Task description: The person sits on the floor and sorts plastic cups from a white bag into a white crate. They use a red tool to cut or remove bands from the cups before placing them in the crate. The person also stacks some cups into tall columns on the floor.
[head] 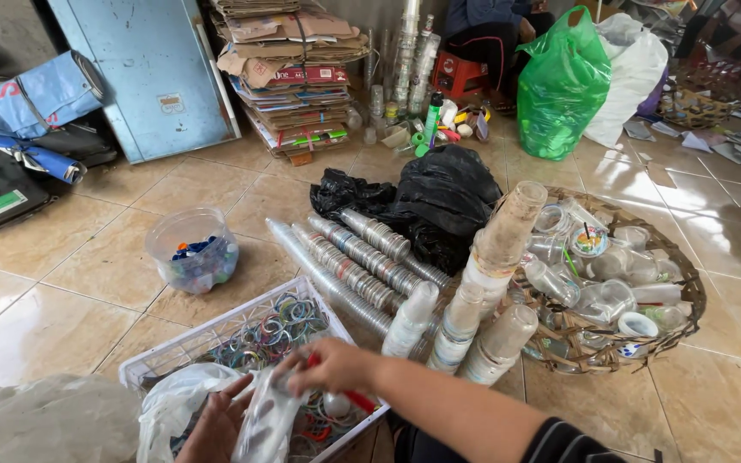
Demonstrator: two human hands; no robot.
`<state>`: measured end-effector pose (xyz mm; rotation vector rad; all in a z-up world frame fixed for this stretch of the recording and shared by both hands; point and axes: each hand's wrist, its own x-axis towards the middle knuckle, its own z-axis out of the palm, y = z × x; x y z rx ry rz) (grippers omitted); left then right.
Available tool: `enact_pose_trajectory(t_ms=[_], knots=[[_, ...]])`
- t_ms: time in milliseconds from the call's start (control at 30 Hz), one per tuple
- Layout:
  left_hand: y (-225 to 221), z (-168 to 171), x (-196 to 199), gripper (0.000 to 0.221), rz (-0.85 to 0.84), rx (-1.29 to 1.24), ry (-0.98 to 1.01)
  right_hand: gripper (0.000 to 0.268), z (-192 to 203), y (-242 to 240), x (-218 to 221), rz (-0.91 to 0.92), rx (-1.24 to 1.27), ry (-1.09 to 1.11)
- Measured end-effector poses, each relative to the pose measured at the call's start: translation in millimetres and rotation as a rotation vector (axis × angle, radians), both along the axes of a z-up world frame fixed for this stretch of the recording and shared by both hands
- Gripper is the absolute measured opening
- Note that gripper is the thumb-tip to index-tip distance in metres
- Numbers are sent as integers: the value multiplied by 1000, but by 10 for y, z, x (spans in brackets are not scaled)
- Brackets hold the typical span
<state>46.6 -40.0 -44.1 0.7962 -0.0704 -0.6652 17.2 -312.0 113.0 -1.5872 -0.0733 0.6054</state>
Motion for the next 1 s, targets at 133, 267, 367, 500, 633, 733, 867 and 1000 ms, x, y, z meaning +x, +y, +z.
enact_pose_trajectory(t_ms=[133,267,367,500,633,733,867,1000], knots=[[117,-197,1,36,85,230,-49,29,-429,308,-32,90,83,91],[117,-348,28,17,189,245,-70,22,-487,440,-7,57,-20,64],[150,-326,66,20,206,473,-112,22,-440,506,23,38,-124,-54],[306,-566,170,28,281,547,-84,70,-308,605,16,68,-447,-326],[501,-932,325,34,339,498,-92,55,-473,617,1,57,-369,-351],[542,-968,318,34,340,485,-92,65,-737,605,59,105,-204,-120],[446,-724,211,32,392,517,-46,55,-846,603,103,190,-94,-73],[497,-752,230,35,371,450,9,52,-952,598,135,209,-71,-44]])
